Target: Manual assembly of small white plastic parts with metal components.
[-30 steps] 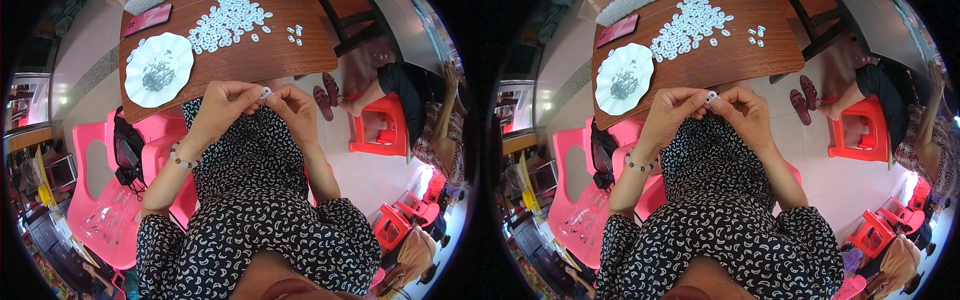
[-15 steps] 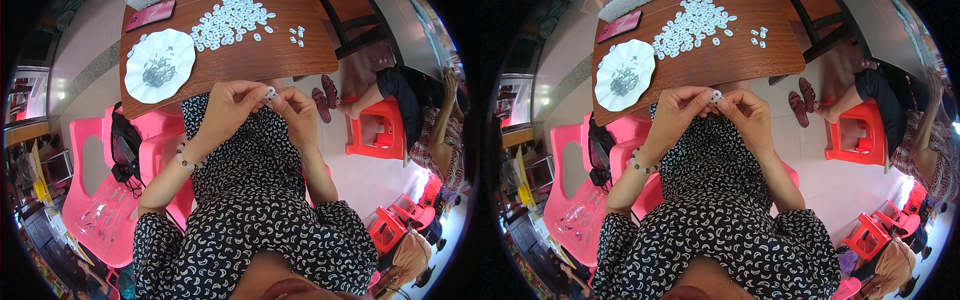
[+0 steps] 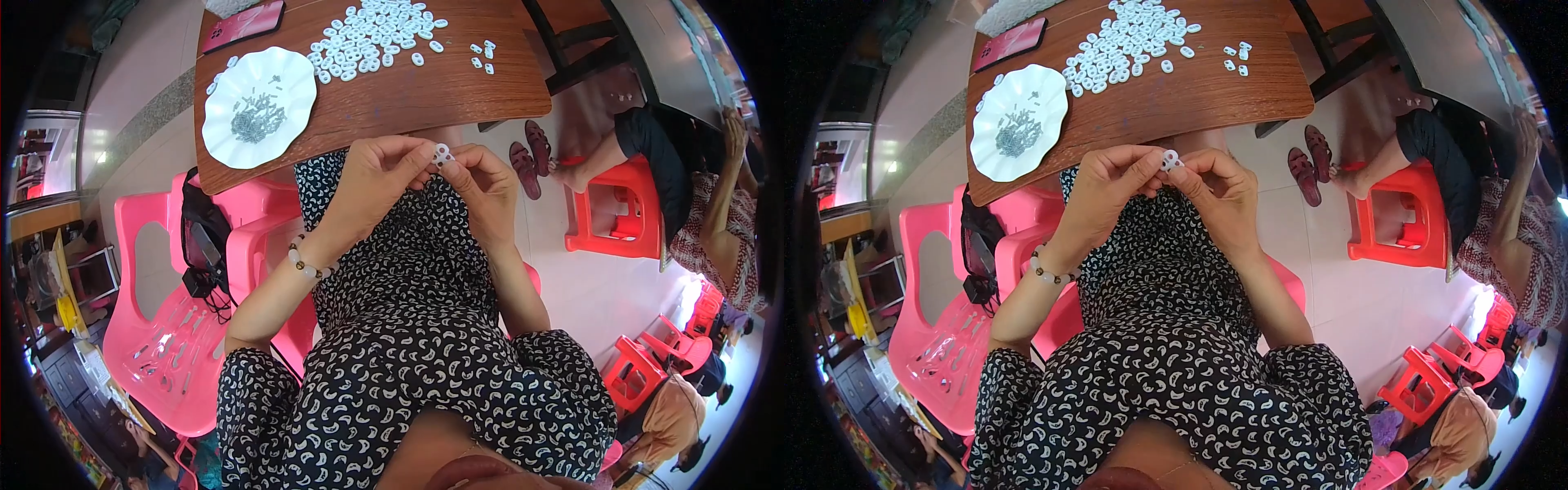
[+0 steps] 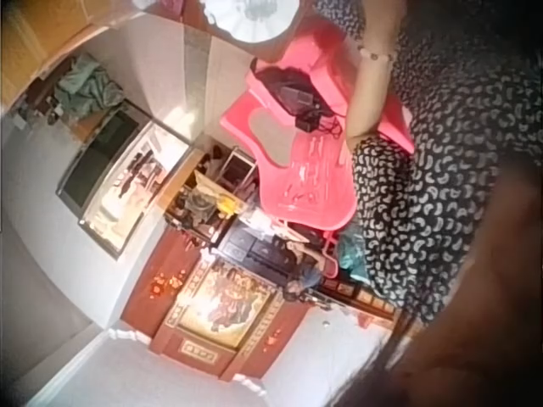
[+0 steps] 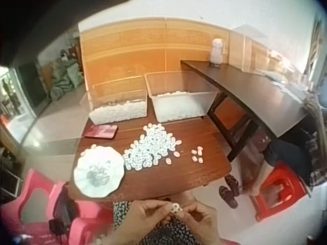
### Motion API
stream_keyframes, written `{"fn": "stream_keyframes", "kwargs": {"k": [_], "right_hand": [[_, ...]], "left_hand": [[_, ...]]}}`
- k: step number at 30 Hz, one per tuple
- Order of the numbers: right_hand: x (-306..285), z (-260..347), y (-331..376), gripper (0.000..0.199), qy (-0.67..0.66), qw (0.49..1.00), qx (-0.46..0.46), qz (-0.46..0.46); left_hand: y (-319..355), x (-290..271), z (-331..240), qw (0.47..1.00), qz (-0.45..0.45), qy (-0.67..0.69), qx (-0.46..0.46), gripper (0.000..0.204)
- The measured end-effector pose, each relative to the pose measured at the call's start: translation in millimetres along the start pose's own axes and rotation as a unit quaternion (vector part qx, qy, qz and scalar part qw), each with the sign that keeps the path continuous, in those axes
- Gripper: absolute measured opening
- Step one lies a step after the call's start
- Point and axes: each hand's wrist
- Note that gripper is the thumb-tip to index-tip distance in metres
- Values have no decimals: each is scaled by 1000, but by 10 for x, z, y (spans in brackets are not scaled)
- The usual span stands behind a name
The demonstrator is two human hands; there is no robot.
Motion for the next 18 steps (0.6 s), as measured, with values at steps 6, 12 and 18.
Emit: {"fn": "stream_keyframes", "kwargs": {"k": [6, 12, 18], "right_hand": [[-46, 23, 29, 13, 5, 1000, 18, -2], [-64, 31, 57, 11, 25, 999, 35, -19], [-87, -20, 68, 8, 56, 998, -1, -17]], "left_hand": [[1, -23, 24, 999, 10, -33, 4, 28], [-3, -23, 64, 1000, 16, -27, 1, 28], [-5, 24, 54, 1000, -1, -16, -11, 23]]}}
Point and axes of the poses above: each hand's wrist, its own y-axis away from the middle knuckle, its own x-axis out of the palm, z = x × y, and after that the axes turned 4 degrees about -y, right-handed
